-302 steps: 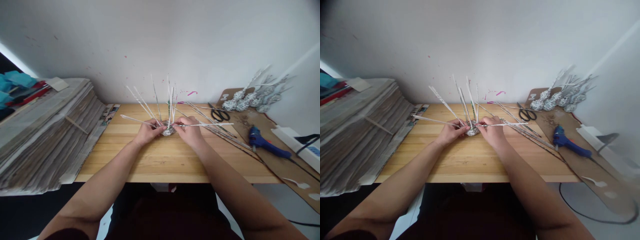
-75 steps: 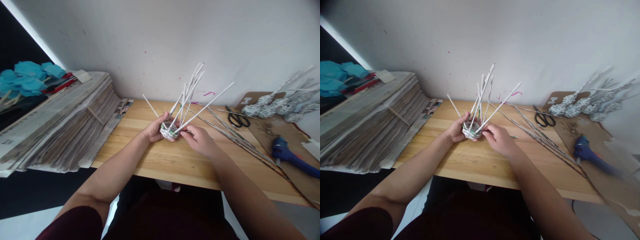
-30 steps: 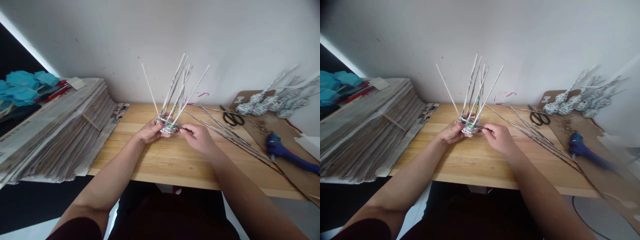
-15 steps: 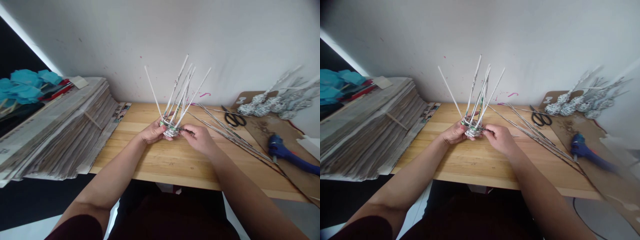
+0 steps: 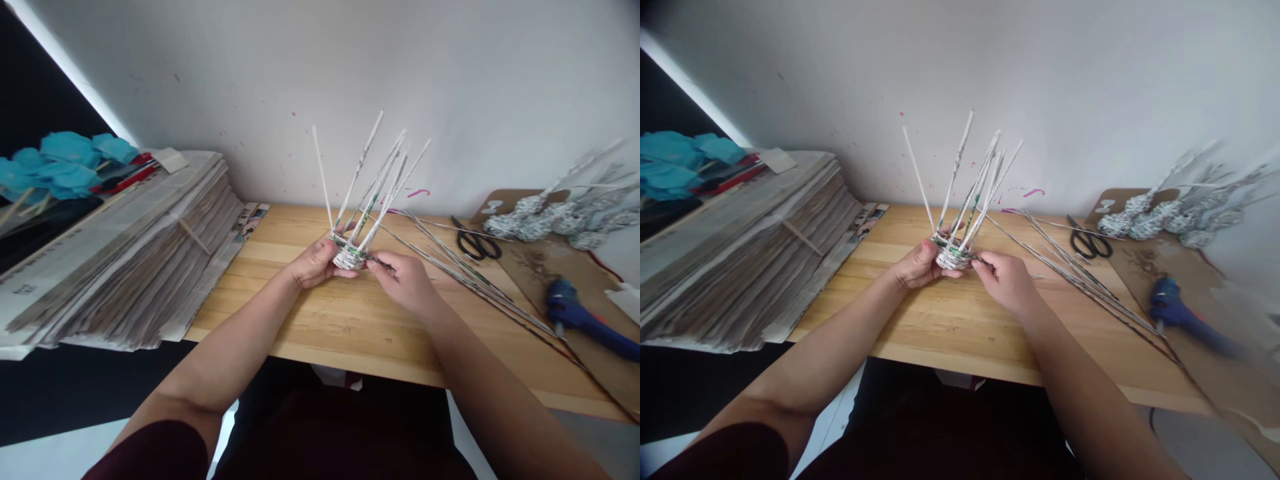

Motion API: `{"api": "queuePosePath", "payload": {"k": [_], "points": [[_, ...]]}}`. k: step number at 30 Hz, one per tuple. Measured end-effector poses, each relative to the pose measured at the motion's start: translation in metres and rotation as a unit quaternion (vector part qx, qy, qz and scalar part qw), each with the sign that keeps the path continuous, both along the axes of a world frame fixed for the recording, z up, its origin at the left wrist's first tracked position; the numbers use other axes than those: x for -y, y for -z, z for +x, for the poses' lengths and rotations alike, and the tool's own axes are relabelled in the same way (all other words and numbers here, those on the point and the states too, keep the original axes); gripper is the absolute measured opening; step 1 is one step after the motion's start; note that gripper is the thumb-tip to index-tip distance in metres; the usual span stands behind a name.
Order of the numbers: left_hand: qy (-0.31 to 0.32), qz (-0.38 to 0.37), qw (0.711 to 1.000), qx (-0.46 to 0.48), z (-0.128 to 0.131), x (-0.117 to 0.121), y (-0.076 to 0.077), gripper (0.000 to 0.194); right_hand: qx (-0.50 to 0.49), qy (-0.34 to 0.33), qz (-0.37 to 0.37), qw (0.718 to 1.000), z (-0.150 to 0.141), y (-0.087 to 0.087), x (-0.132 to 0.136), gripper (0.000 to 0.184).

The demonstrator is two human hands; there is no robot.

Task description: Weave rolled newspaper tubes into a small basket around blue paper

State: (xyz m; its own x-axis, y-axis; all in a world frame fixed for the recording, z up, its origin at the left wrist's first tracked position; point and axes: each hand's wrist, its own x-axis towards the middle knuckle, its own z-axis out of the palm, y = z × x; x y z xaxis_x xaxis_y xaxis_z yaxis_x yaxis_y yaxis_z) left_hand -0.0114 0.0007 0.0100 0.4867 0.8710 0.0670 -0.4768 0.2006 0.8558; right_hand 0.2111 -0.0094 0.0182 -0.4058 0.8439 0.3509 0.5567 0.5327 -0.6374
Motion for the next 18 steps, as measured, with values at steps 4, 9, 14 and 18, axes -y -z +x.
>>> {"api": "queuePosePath", "payload": {"k": [4,9,14,18], "points": [[-0.009,-0.032,0.999,0.000,0.0022,-0.0021,0.0007,0.094,0.002,-0.005,0.009,1.000,0.0004,0.0005,-0.0009,0.026],[-0.024,-0.037,0.999,0.002,0.0027,-0.0042,0.0013,0.091,0.007,-0.002,0.013,1.000,-0.0001,-0.0016,-0.0002,0.026],[-0.046,-0.033,0.998,-0.006,0.0040,-0.0028,-0.0002,0.094,-0.007,-0.001,-0.003,1.000,-0.0014,-0.0024,0.0025,0.027],[-0.083,-0.032,0.996,-0.024,0.0075,-0.0024,0.0009,0.087,-0.004,0.010,-0.006,1.000,-0.0017,-0.0030,0.0029,0.031]]}}
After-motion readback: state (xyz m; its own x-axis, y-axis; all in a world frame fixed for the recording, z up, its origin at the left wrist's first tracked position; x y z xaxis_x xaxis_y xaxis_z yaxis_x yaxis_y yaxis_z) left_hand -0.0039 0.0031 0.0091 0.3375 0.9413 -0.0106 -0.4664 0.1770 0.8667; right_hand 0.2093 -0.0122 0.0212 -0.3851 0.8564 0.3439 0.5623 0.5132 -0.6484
